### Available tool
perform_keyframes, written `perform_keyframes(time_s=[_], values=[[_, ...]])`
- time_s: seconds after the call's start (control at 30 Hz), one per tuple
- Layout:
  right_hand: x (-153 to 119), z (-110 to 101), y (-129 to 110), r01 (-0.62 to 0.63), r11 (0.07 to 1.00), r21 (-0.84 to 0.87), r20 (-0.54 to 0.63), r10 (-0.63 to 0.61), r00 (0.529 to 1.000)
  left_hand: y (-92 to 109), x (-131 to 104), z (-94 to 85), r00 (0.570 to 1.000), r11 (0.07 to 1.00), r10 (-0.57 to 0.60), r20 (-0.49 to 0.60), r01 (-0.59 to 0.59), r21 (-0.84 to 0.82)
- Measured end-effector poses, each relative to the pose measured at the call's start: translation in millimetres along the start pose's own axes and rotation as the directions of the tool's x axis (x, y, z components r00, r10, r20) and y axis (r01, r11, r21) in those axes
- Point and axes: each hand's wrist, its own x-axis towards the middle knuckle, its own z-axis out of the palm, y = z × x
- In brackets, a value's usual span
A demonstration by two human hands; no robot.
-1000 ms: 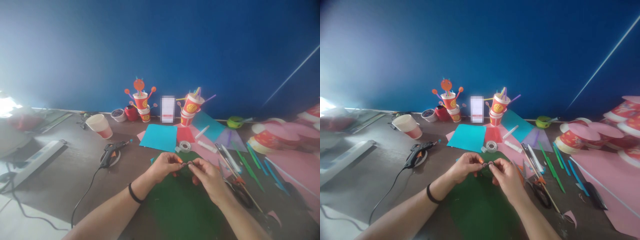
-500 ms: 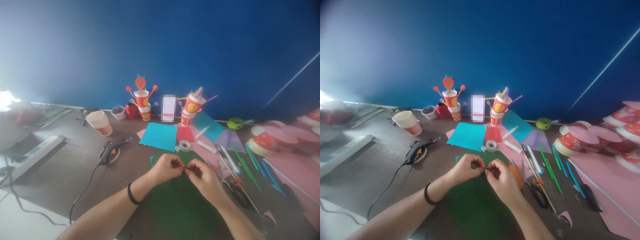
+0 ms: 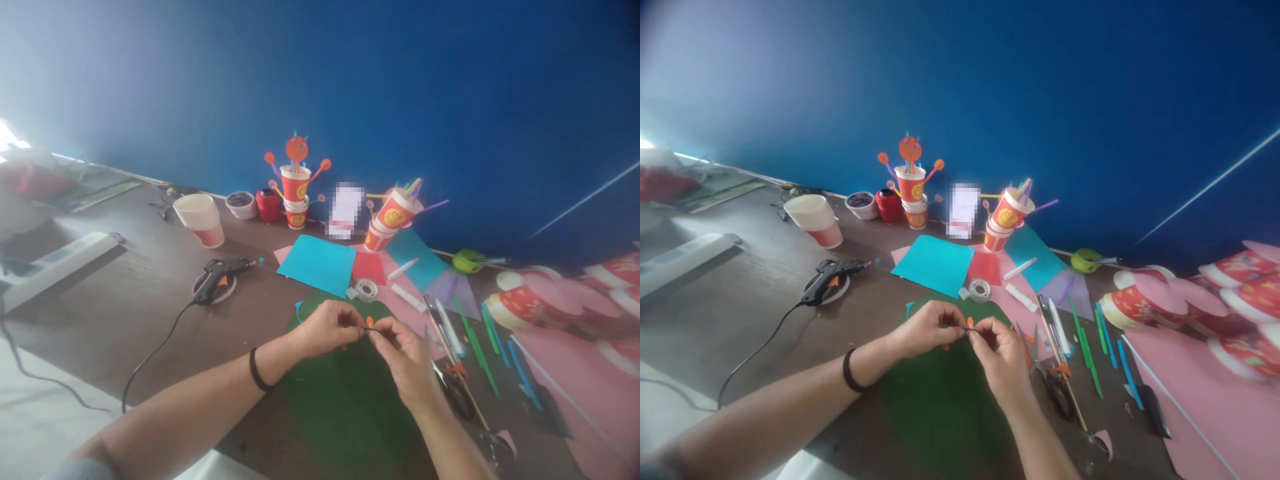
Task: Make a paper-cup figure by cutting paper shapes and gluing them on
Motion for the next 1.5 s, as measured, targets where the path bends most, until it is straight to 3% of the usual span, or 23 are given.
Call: perform_keyframes(time_s=[0.13,0.3,0.77,0.83,0.93,1.0,1.1,1.2,1.33,1.5], values=[[0.1,0.5,2.7,-0.057,0.995,0.076,0.027,0.055,0.998,-3.2,2.2,1.2,1.0,0.999,-0.001,0.0,0.001,-0.039],[0.7,-0.8,3.0,-0.093,0.994,0.048,0.061,0.09,0.994,-5.3,3.3,1.3,0.999,1.0,0.002,-0.045,-0.002,-0.005],[-1.1,-8.0,-0.8,0.003,0.984,-0.178,0.08,0.012,0.997,-1.9,-0.8,-0.6,0.998,0.99,0.062,0.006,-0.062,0.127],[1.9,-16.0,-2.5,0.006,0.989,-0.146,0.028,-0.002,1.0,0.8,1.8,-4.8,0.997,0.99,0.059,-0.041,-0.053,0.133],[9.9,-31.2,-0.9,0.027,0.992,-0.121,-0.215,-0.053,0.975,9.0,7.8,-14.6,0.994,0.992,0.015,-0.107,-0.001,0.125],[15.4,-39.0,3.2,0.005,0.98,-0.199,-0.312,-0.068,0.948,17.6,10.4,-20.5,0.99,0.99,0.008,-0.14,0.012,0.14],[19.7,-42.3,9.7,-0.016,0.912,-0.41,-0.226,-0.085,0.97,30.4,7.7,-23.6,0.988,0.983,0.021,-0.154,0.008,0.184],[18.0,-36.8,11.9,0.064,0.868,-0.493,-0.092,-0.125,0.988,33.9,-4.4,-19.3,0.989,0.977,-0.009,-0.149,0.04,0.209],[12.0,-25.6,11.3,0.222,0.763,-0.608,0.079,-0.22,0.972,17.4,-23.7,-10.9,0.987,0.967,-0.134,-0.092,0.15,0.206],[9.7,-15.4,14.0,0.246,0.65,-0.719,0.156,-0.194,0.969,-1.5,-29.8,-12.9,0.981,0.927,-0.186,-0.053,0.193,0.322]])
